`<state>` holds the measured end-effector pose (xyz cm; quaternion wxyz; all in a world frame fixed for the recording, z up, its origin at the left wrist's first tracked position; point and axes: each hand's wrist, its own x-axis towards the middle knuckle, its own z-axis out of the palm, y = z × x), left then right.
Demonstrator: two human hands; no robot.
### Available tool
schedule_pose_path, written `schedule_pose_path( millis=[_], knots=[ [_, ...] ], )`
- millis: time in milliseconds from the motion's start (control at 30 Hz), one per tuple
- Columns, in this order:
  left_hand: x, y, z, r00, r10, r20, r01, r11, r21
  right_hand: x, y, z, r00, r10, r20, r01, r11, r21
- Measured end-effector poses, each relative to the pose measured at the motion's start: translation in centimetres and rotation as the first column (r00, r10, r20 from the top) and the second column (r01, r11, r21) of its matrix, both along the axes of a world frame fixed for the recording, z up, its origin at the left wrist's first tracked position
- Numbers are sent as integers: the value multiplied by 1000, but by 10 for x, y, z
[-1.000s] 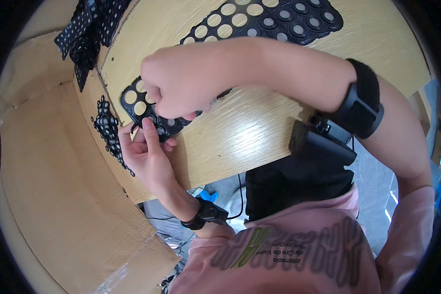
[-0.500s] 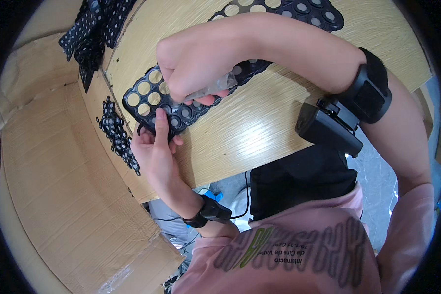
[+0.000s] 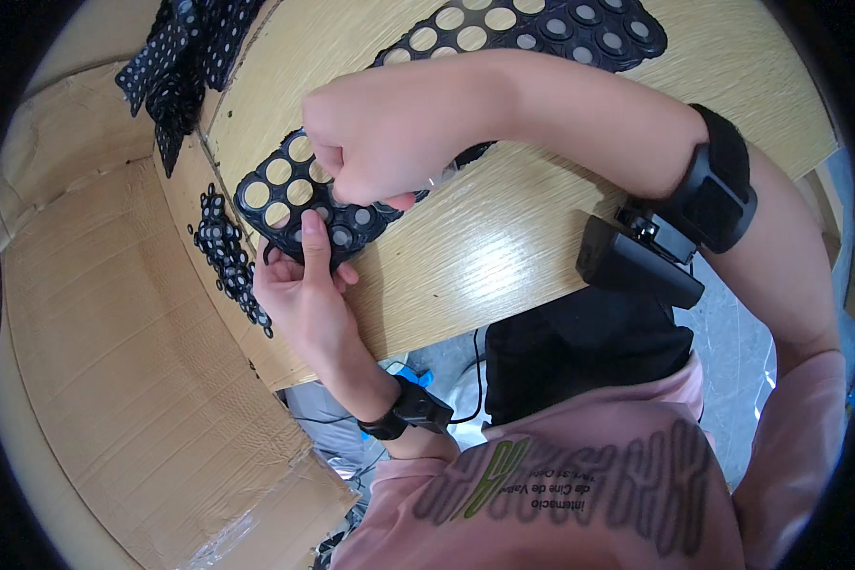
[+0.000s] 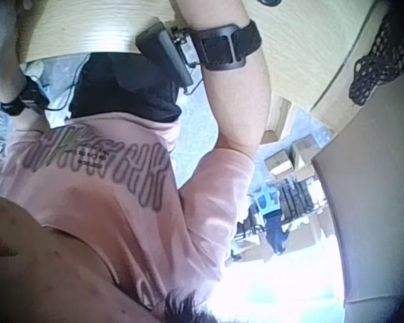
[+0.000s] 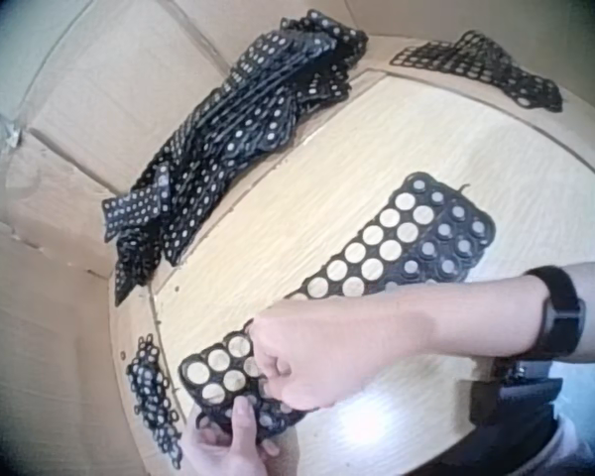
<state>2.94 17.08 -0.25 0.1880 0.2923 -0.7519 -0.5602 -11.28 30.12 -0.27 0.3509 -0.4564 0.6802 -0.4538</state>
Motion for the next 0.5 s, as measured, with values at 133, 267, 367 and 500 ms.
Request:
schedule_pose_path(
  millis=[133, 267, 367, 500],
  knots=[
    [1, 1, 1, 1000, -21, -14, 21, 999, -29, 4, -3, -8, 997, -29, -68, 26, 999, -47],
    [1, 1, 1, 998, -57, -15, 56, 997, -60, 8, -5, -10, 995, -68, -75, 63, 995, -77],
    [0, 1, 1, 999, -35, 5, 35, 998, -48, 5, -2, -2, 995, -60, -81, 55, 996, -69],
    [0, 4, 1, 999, 24, -23, -24, 999, -23, -10, 10, 16, 1000, 9, -12, -8, 994, 107]
  ],
)
